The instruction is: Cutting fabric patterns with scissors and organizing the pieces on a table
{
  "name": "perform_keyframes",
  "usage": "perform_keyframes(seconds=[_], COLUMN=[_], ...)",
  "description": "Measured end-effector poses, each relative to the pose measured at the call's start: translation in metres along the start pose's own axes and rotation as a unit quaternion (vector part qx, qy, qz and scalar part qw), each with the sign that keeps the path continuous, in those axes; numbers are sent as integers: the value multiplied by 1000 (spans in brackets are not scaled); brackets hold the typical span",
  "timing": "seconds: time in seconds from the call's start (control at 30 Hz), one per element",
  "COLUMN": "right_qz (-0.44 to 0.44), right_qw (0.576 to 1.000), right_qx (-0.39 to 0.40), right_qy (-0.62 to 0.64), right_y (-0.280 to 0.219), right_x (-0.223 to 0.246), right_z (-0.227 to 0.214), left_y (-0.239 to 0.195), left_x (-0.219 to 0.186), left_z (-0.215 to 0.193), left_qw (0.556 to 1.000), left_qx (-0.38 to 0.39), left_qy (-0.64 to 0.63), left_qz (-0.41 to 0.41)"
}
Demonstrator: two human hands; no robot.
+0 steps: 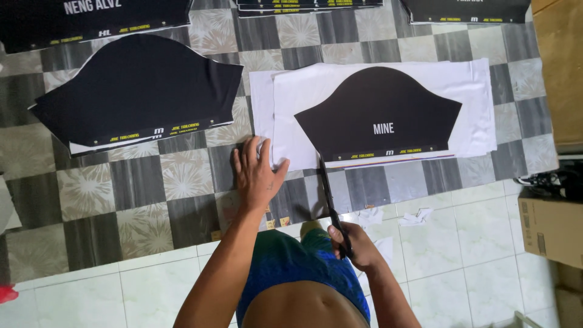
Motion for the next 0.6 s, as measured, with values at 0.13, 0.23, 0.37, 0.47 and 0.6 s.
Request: perform_keyframes(seconds=[0.13, 0.23, 0.37, 0.47, 0.6], right_qz=[19, 9, 15, 11, 28], right_qw=[1000, 997, 995, 990, 988], right_qx=[5, 25, 74, 114, 130], right_qy=[-24, -72, -71, -81, -80], right_y=[1, 4, 11, 18, 22], right_x=[12, 23, 26, 29, 37], right_z=[-14, -25, -45, -59, -70], left_y=[-3, -2, -3, -1, -1], left_x=[2, 3, 4, 3, 2], left_z=[3, 5, 5, 5, 3], left_qw=[1000, 1000, 1000, 1000, 1000], left_qx=[-4, -1, 2, 5, 11], left_qy=[-4, 6, -2, -15, -27], left_qz=[-5, -12, -16, -17, -12])
Point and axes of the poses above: each hand's wrist, its own y-axis towards the middle knuckle, its own z-axis out of the palm, x = y × z, the point moved 4 cm from there along y, towards the middle knuckle, and after that the axes turned 6 degrees about -y, right-handed, at the moved point
